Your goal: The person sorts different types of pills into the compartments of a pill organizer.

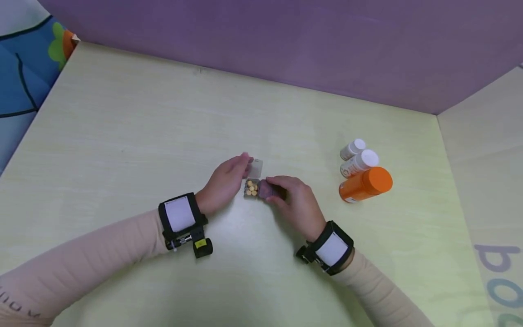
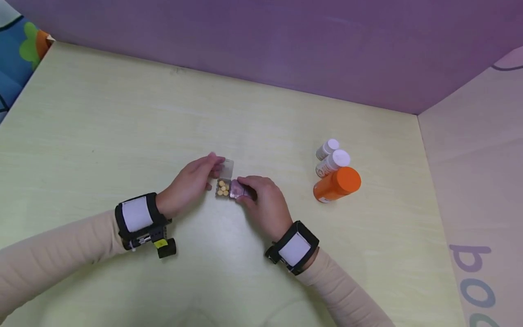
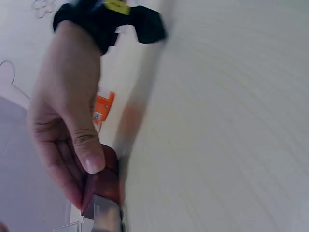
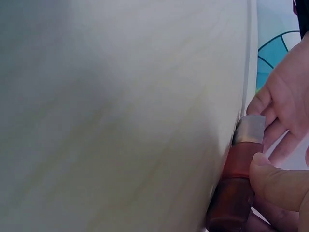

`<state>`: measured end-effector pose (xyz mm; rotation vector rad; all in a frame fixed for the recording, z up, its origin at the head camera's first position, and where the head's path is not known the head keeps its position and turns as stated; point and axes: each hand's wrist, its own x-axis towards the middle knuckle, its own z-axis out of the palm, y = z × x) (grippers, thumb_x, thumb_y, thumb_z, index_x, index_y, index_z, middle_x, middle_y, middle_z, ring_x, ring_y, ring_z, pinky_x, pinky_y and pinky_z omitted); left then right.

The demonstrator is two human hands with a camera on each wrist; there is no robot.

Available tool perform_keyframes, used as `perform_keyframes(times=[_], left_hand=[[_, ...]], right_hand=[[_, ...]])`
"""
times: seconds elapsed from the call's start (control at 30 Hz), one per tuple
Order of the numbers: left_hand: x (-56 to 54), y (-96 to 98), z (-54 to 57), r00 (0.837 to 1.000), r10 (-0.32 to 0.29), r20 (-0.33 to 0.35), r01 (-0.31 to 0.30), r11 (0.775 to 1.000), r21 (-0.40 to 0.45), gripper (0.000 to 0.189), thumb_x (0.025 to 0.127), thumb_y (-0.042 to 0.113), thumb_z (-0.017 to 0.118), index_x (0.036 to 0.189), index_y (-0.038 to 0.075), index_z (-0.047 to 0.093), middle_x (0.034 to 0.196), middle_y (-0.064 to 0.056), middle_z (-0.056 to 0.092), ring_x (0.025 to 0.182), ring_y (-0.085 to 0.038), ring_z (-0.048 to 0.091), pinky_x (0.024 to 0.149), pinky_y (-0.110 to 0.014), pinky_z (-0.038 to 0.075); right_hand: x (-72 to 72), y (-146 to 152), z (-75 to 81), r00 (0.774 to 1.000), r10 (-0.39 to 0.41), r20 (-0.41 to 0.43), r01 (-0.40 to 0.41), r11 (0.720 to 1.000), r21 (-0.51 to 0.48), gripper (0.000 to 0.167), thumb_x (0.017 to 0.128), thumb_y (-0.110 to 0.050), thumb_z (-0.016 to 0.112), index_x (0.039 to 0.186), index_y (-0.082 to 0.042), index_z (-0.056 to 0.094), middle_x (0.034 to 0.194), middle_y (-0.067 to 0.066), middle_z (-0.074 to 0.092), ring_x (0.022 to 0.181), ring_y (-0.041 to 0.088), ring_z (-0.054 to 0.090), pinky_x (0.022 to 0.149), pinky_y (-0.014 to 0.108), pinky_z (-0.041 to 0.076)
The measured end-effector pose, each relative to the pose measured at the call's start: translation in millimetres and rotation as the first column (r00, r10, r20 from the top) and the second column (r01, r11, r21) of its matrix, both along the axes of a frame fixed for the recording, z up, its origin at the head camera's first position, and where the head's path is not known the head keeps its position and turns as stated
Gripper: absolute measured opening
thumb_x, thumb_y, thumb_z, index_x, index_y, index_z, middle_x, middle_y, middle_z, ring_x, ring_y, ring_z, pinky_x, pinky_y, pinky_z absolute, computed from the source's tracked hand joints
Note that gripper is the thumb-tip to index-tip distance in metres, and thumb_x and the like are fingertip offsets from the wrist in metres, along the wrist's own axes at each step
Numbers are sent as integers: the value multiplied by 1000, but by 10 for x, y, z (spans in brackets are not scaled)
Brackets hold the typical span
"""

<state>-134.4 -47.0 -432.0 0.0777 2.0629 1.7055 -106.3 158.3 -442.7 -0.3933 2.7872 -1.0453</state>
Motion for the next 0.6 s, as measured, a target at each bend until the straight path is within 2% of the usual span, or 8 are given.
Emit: perform_keyframes(times=[0.1, 0.2, 0.4, 0.6], left_hand=[[-5, -6, 14, 998, 9, 56, -9, 1000, 7, 62, 113, 45, 22, 150, 1, 48, 150, -18, 49, 133, -33, 50, 112, -49, 39], [8, -14, -1, 998, 7, 57, -8, 1000, 21, 60, 114, 43, 22, 145, 1, 52, 150, -18, 49, 132, -33, 50, 111, -49, 41], [44, -23, -5, 1000, 16, 12, -16, 1000, 5, 54, 114, 40, 30, 135, 1, 60, 133, -17, 60, 123, -31, 54, 107, -48, 41], [61, -8, -54, 999, 9, -49, -11, 999, -31, 36, 111, 31, 48, 121, 2, 66, 115, -13, 68, 111, -28, 59, 97, -42, 44]], right_hand=[[-5, -8, 17, 1000, -3, 14, 3, 1000, 3, 45, 87, -6, 83, 130, -3, 70, 124, 12, 71, 115, 28, 64, 105, 45, 49], [-6, -6, 17, 1000, -8, 20, 8, 1000, 7, 45, 87, -6, 83, 130, -3, 70, 124, 12, 71, 115, 28, 64, 105, 45, 49], [-10, -1, 13, 1000, -7, 10, 7, 1000, 3, 46, 86, -5, 83, 130, -3, 70, 124, 12, 71, 115, 28, 65, 105, 45, 50], [-3, -8, 19, 1000, -4, 0, 4, 1000, -1, 44, 86, -4, 84, 128, -2, 71, 123, 12, 72, 115, 28, 65, 104, 44, 50]])
